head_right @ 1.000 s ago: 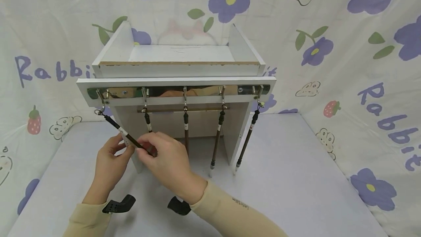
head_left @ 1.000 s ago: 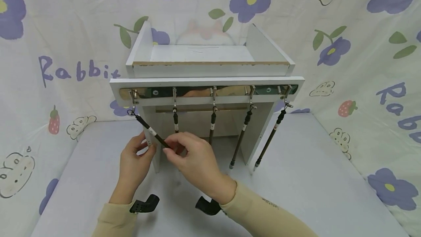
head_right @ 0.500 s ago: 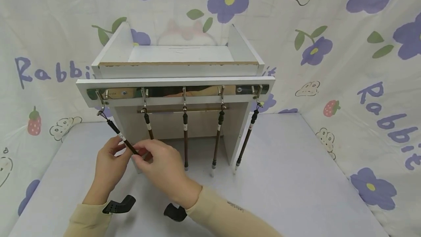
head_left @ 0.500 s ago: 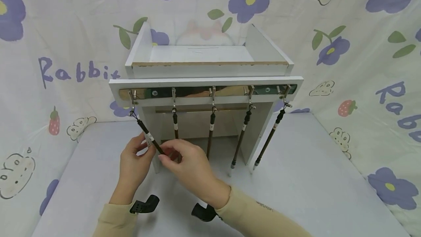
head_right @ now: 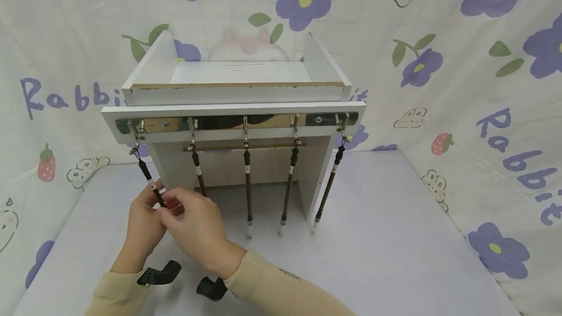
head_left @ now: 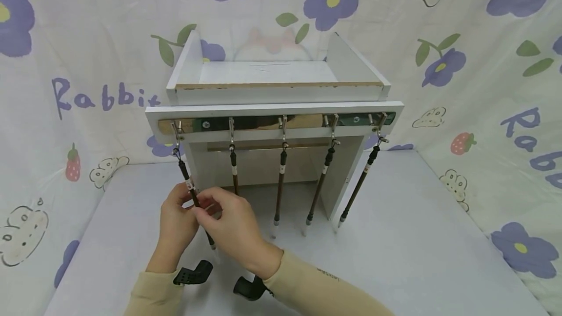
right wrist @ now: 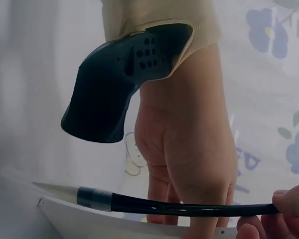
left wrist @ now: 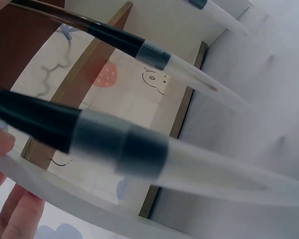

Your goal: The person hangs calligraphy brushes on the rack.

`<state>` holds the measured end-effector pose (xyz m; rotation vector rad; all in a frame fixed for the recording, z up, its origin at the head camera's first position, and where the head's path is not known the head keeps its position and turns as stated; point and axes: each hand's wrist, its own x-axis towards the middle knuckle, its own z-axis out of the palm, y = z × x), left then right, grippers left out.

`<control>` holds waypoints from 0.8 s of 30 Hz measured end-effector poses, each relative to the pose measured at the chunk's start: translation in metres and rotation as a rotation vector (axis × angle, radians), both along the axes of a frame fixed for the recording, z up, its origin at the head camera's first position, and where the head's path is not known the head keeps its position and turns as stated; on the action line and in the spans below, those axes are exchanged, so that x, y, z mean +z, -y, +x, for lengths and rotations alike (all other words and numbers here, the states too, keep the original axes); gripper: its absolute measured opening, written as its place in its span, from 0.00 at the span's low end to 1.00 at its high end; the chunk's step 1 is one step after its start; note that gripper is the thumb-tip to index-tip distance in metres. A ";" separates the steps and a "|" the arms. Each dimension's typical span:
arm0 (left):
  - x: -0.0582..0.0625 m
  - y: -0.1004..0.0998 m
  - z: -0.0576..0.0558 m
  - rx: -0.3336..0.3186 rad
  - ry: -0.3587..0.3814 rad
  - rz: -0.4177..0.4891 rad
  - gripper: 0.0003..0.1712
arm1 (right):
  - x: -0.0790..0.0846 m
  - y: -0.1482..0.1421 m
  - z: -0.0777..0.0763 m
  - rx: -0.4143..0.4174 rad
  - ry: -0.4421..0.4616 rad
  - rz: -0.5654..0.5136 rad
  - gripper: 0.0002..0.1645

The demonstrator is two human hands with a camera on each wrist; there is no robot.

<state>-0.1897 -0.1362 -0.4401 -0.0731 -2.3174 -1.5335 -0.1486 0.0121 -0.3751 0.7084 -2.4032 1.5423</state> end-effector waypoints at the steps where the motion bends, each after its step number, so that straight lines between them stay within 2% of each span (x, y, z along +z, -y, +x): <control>1: 0.000 0.000 0.000 -0.002 0.000 0.004 0.25 | 0.000 0.000 0.000 -0.004 -0.003 0.000 0.09; 8: 0.000 0.000 -0.001 0.002 -0.001 0.013 0.23 | -0.005 0.000 -0.003 -0.010 -0.023 0.004 0.09; 17: 0.000 0.004 -0.002 -0.011 -0.018 -0.039 0.17 | -0.012 -0.011 0.000 0.009 -0.015 0.006 0.10; 21: -0.001 0.006 -0.002 -0.039 -0.019 -0.048 0.20 | -0.017 -0.025 0.005 0.017 -0.039 0.060 0.12; 24: -0.003 0.010 0.002 -0.071 0.022 -0.083 0.24 | -0.025 -0.042 0.008 0.014 -0.101 0.139 0.12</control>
